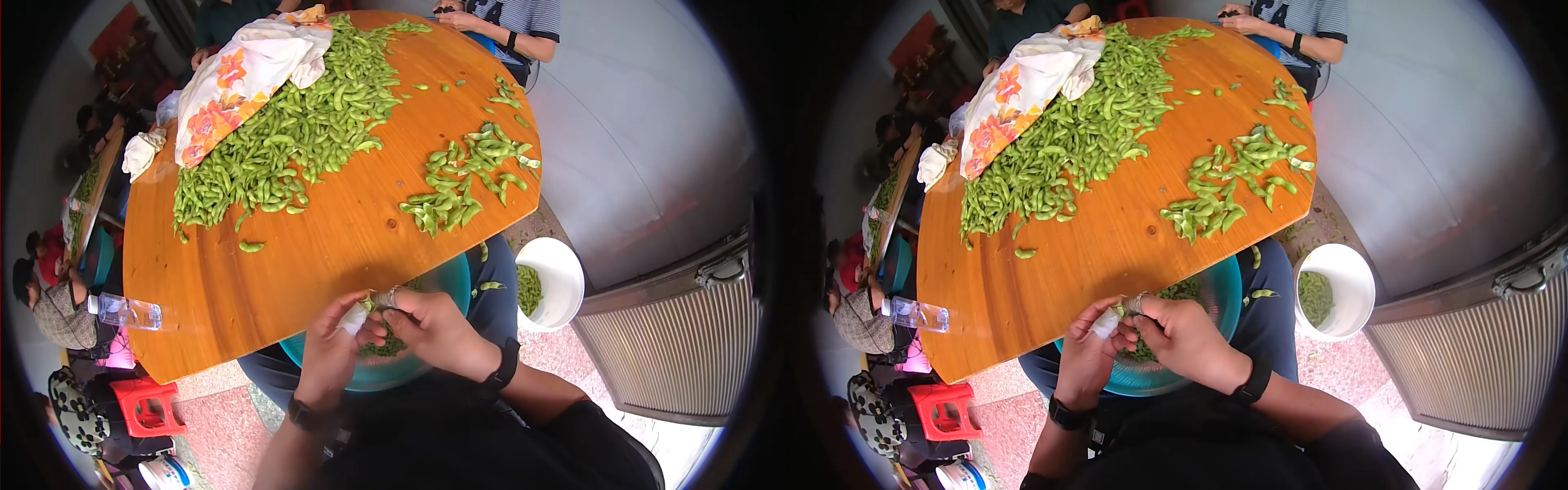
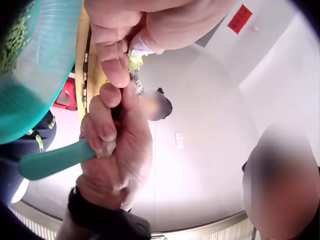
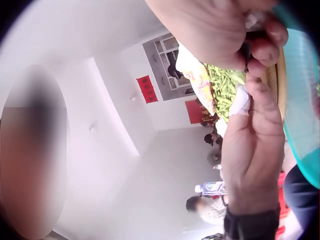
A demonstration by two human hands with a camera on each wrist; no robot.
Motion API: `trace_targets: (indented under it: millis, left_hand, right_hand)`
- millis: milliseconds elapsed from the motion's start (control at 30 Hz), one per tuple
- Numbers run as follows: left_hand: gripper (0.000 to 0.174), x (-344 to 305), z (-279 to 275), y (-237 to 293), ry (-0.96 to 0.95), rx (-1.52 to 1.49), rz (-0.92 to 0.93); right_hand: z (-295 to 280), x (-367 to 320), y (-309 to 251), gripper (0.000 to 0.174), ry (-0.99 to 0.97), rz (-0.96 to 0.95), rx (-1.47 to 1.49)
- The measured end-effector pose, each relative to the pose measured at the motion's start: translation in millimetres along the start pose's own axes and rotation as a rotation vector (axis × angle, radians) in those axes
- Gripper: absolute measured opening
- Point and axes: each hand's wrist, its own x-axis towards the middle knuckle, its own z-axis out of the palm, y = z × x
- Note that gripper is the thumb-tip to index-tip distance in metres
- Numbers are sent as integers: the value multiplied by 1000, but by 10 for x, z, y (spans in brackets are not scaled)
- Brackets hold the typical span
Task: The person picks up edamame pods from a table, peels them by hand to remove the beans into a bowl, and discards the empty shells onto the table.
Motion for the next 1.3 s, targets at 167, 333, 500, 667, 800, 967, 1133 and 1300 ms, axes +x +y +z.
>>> trace_targets:
  millis: [167, 333, 500, 667, 800, 967, 1133, 1300]
  left_hand:
    - [22, 9, 14, 9, -8, -121, -48]
    - [18, -51, 98, 96, 31, 310, -79]
    - [15, -22, -66, 154, 33, 587, -48]
    - [19, 131, -107, 379, 91, 843, 309]
    - [24, 208, 1, 170, 60, 753, 411]
    - [30, 113, 33, 47, 35, 490, 251]
    - [19, 53, -107, 247, -7, 771, 238]
    - [25, 87, -358, 713, 96, 1360, 556]
  right_hand:
    - [19, -100, -8, 7, 34, -334, -660]
    - [-102, 23, 58, 4, 255, -318, -526]
    - [-558, 332, -42, 4, 382, -104, -624]
    - [-363, 332, -111, 4, 218, -201, -513]
    - [-75, 246, -63, 4, 105, -211, -429]
    - [51, 146, 15, 6, 85, -113, -149]
    - [-136, 321, 47, 9, 344, -200, -231]
    - [-662, 388, 67, 19, 493, -65, -475]
